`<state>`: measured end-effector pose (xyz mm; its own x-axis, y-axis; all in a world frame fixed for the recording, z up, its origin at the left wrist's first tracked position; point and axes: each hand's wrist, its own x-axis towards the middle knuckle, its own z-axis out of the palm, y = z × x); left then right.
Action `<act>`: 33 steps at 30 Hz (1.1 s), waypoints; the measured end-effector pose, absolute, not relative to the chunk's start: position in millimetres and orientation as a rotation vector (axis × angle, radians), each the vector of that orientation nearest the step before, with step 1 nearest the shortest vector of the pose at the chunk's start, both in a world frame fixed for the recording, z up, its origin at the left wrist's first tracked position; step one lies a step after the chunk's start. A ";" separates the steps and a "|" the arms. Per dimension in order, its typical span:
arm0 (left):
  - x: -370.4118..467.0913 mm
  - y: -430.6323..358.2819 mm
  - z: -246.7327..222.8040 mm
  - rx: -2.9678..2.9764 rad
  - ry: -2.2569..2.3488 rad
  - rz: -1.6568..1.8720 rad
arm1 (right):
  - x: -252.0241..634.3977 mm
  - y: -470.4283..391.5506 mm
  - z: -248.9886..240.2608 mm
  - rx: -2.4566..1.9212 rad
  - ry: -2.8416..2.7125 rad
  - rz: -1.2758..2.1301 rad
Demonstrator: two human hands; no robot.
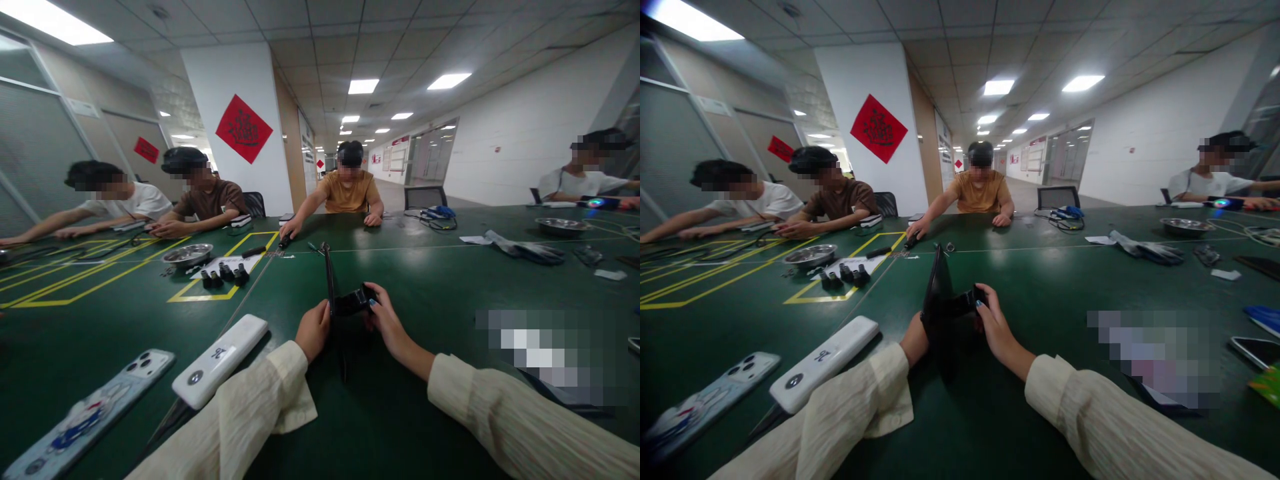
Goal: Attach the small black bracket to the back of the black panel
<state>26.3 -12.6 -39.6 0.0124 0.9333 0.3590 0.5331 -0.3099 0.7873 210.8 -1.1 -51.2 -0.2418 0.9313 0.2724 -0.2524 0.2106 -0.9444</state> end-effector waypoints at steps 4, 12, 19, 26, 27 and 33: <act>26.4 -15.1 -34.9 1.830 1.442 1.254 | 211.5 -4.2 -47.7 -0.705 -1.360 1.326; 29.5 -22.5 -24.9 1.804 1.528 1.146 | 210.8 3.9 -55.7 -0.726 -1.309 1.346; 28.9 -21.2 -25.8 1.774 1.526 1.025 | 209.6 -0.1 -50.2 -0.755 -1.308 1.334; 30.0 -17.1 -30.4 1.875 1.633 1.041 | 208.2 -0.1 -51.8 -0.729 -1.287 1.321; 30.1 -17.0 -30.0 1.865 1.652 1.062 | 208.2 0.7 -52.9 -0.734 -1.290 1.322; 29.2 -19.6 -26.0 1.772 1.575 1.071 | 210.3 3.8 -56.8 -0.731 -1.334 1.327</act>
